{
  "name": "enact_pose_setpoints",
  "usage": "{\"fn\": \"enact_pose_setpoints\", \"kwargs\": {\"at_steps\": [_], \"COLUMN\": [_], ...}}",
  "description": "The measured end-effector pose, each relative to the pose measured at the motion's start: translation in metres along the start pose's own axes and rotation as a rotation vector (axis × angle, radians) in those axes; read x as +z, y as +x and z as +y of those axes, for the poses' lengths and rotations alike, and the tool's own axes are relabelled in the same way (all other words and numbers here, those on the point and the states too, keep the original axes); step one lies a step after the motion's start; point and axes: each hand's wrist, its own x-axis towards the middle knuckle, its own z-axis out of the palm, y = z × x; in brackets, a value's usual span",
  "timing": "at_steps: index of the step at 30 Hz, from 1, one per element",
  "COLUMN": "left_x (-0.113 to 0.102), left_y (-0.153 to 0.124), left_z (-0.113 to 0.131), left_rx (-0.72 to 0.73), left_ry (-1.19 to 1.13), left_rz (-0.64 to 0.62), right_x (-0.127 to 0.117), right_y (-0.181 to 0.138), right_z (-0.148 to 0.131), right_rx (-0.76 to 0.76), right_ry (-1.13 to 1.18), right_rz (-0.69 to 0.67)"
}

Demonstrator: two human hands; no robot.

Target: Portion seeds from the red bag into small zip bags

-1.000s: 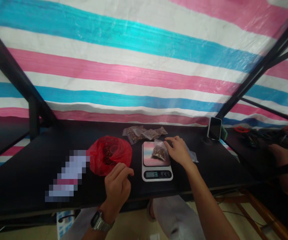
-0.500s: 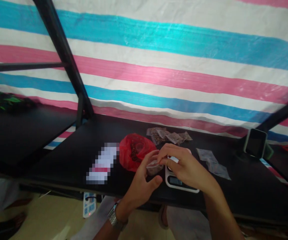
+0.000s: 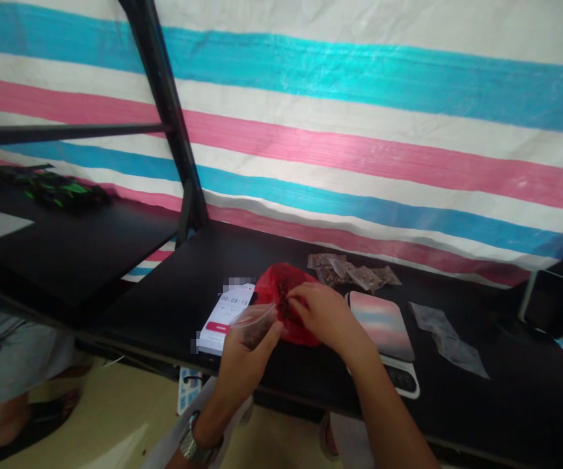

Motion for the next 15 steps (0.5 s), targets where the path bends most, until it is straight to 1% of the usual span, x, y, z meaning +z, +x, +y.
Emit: {"fn": "enact_pose_setpoints", "kwargs": {"at_steps": [2,3,5,8,10,12,15], "left_x": [-0.006,-0.009,-0.012,-0.011,-0.008,-0.004,0.001], "left_y": [-0.008,-0.013,-0.023,-0.035,-0.036,-0.033,-0.027], "left_z": [-0.008,-0.012,-0.018,-0.021,-0.017,-0.012,-0.004], "left_rx": [0.063,0.084,0.09,0.06,0.042,0.028,0.031], "left_ry": [0.059,0.054,0.024,0.059,0.086,0.096,0.122], "left_rz": [0.068,0.053,-0.026,-0.098,-0.15,-0.19,-0.174], "right_x": [0.008,0.01,0.012,0.013,0.015,0.019,0.025], "right_y": [0.006,0.008,0.012,0.017,0.021,0.024,0.027], "right_z": [-0.001,-0.001,-0.001,0.0,0.004,0.009,0.021], "right_rx": [0.107,0.168,0.278,0.375,0.378,0.339,0.225], "right_ry": [-0.178,-0.233,-0.286,-0.288,-0.265,-0.23,-0.147], "right_rz": [-0.041,-0.035,-0.012,-0.023,-0.031,-0.016,0.023]}}
